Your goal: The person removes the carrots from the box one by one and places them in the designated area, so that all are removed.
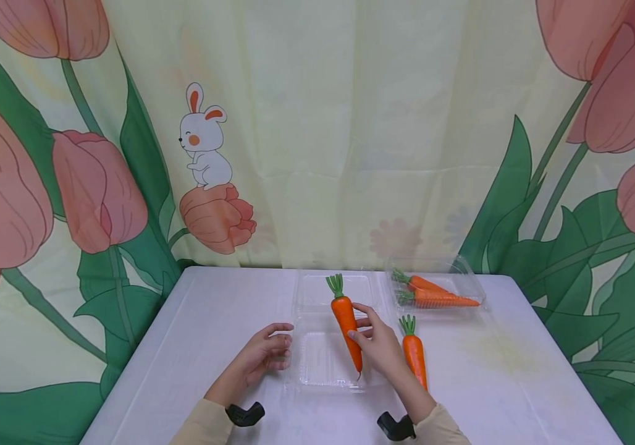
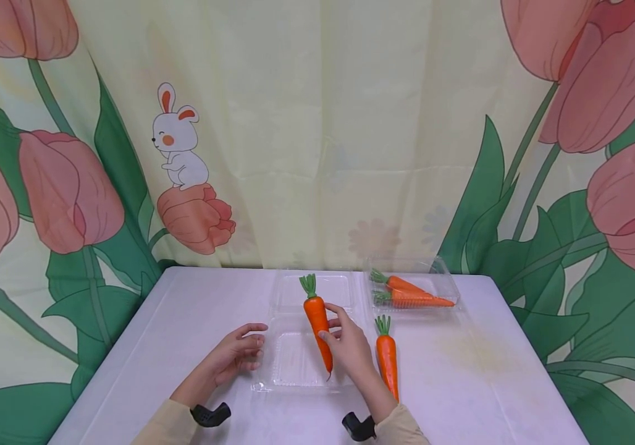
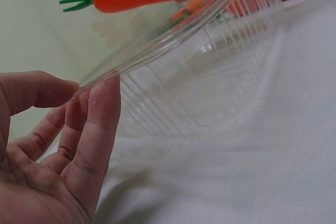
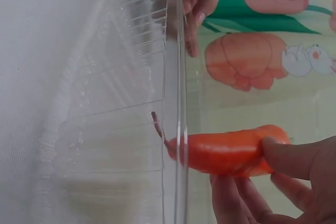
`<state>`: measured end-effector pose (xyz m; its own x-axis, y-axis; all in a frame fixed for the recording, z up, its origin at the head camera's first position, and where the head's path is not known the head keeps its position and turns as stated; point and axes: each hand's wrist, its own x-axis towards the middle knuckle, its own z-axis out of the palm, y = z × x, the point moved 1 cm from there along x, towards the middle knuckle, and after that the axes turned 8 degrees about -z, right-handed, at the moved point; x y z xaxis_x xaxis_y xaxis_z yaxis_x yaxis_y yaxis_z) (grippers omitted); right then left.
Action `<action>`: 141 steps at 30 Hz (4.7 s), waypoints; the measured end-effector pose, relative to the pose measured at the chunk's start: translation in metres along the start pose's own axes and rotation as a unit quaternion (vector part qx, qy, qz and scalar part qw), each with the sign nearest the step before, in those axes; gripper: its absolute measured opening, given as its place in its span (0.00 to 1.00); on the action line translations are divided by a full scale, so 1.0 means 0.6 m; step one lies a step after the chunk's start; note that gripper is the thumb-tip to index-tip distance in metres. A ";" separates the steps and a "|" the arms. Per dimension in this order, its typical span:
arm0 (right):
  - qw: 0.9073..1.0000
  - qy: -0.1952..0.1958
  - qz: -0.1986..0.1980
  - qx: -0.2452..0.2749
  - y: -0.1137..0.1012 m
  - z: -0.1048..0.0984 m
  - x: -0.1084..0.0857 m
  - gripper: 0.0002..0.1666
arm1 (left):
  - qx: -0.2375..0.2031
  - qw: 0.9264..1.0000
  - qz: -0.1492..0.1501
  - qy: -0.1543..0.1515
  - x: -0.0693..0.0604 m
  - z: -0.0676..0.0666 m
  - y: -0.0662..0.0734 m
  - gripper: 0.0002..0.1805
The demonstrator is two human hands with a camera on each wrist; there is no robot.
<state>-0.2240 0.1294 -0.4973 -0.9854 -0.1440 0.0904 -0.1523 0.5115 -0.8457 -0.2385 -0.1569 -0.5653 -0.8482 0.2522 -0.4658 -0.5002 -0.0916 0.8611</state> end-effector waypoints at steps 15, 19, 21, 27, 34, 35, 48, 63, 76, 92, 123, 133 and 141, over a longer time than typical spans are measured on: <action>0.997 -0.001 0.040 0.060 0.012 -0.004 -0.004 0.35 | 0.001 1.000 0.002 0.001 -0.003 0.001 0.000 0.28; 0.996 0.000 0.047 0.069 0.015 -0.006 -0.006 0.35 | 0.002 1.000 0.007 -0.005 -0.004 0.001 0.000 0.28; 0.996 0.002 0.050 0.074 0.017 -0.008 -0.007 0.35 | 0.002 1.000 0.008 -0.005 -0.004 0.001 0.000 0.28; 0.994 0.006 0.060 0.087 0.024 -0.014 -0.008 0.35 | -0.001 1.000 0.007 -0.005 -0.004 0.001 -0.001 0.28; 0.993 0.012 0.061 0.097 0.027 -0.021 -0.005 0.35 | -0.001 1.000 0.002 0.000 -0.001 0.001 0.000 0.27; 0.993 0.012 0.063 0.097 0.027 -0.023 -0.005 0.35 | 0.001 1.000 0.002 0.000 -0.001 0.001 0.000 0.28; 0.989 0.009 0.077 0.123 0.028 -0.041 -0.017 0.35 | -0.002 1.000 0.001 0.003 0.001 0.003 0.000 0.28; 0.990 0.008 0.081 0.119 0.046 -0.064 -0.038 0.37 | 0.001 1.000 0.004 -0.001 0.001 0.004 -0.001 0.27; 0.988 0.007 0.106 0.115 0.058 -0.086 -0.047 0.38 | 0.000 1.000 0.002 -0.001 -0.001 0.003 0.000 0.29; 0.988 0.004 0.119 0.100 0.079 -0.111 -0.061 0.37 | 0.002 1.000 0.000 0.000 -0.002 0.000 0.001 0.28; 0.980 -0.012 0.178 0.090 0.157 -0.199 -0.101 0.43 | -0.003 1.000 0.000 0.000 0.001 0.001 0.001 0.27; 0.978 -0.012 0.190 0.089 0.183 -0.212 -0.114 0.45 | -0.007 1.000 -0.003 0.005 0.006 -0.002 -0.001 0.27; 0.975 -0.027 0.208 0.081 0.194 -0.215 -0.122 0.45 | -0.006 1.000 -0.004 0.012 0.009 -0.003 -0.003 0.28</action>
<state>-0.1792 0.3087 -0.5343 -0.9534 -0.0005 -0.3016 0.2768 0.3961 -0.8755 -0.2426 -0.1568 -0.5698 -0.8477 0.2304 -0.4779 -0.5092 -0.1004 0.8548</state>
